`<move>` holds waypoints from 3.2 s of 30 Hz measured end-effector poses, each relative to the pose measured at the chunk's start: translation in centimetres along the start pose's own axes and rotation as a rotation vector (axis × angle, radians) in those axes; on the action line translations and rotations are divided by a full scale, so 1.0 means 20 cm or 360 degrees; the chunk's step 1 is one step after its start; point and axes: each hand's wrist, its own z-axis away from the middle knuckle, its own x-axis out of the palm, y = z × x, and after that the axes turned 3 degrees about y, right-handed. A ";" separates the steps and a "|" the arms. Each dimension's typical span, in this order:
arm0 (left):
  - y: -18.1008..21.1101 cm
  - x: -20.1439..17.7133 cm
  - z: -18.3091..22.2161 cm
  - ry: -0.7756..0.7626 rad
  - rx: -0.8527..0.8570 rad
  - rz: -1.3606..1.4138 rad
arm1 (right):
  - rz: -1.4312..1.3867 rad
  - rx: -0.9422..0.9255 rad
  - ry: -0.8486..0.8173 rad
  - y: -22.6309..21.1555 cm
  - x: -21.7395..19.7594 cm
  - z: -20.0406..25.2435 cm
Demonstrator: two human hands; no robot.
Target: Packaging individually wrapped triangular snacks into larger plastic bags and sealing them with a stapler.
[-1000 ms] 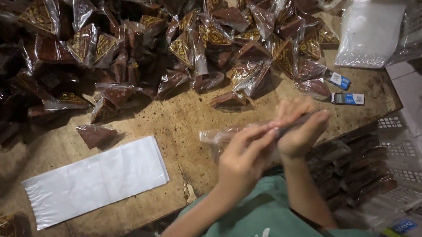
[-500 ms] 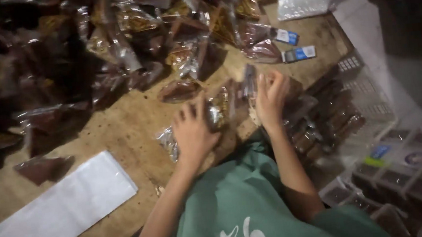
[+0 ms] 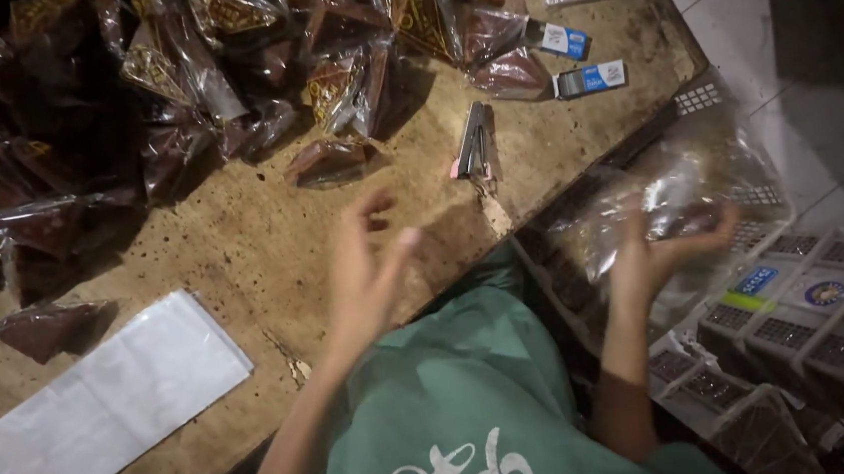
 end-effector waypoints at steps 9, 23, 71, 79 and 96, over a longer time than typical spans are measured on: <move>-0.19 -0.25 0.06 0.0576 -0.0248 0.0401 | 0.1602 -0.0028 -0.0512 1.46 0.31 0.16; -0.46 -0.64 0.50 0.1207 -0.0712 -0.0594 | 0.1171 0.0667 -0.0558 1.29 0.55 0.16; -1.34 -1.44 0.95 0.1865 -0.1165 -0.1635 | -0.0322 -0.0999 -0.1367 -1.03 0.68 0.38; -0.92 -0.73 0.63 0.1043 -0.0652 -0.1084 | -0.0443 -0.1487 -0.1378 -0.91 1.17 0.25; -0.98 -0.73 0.64 0.1542 -0.0134 -0.0976 | 0.0180 -0.1204 -0.2141 -0.77 0.73 0.87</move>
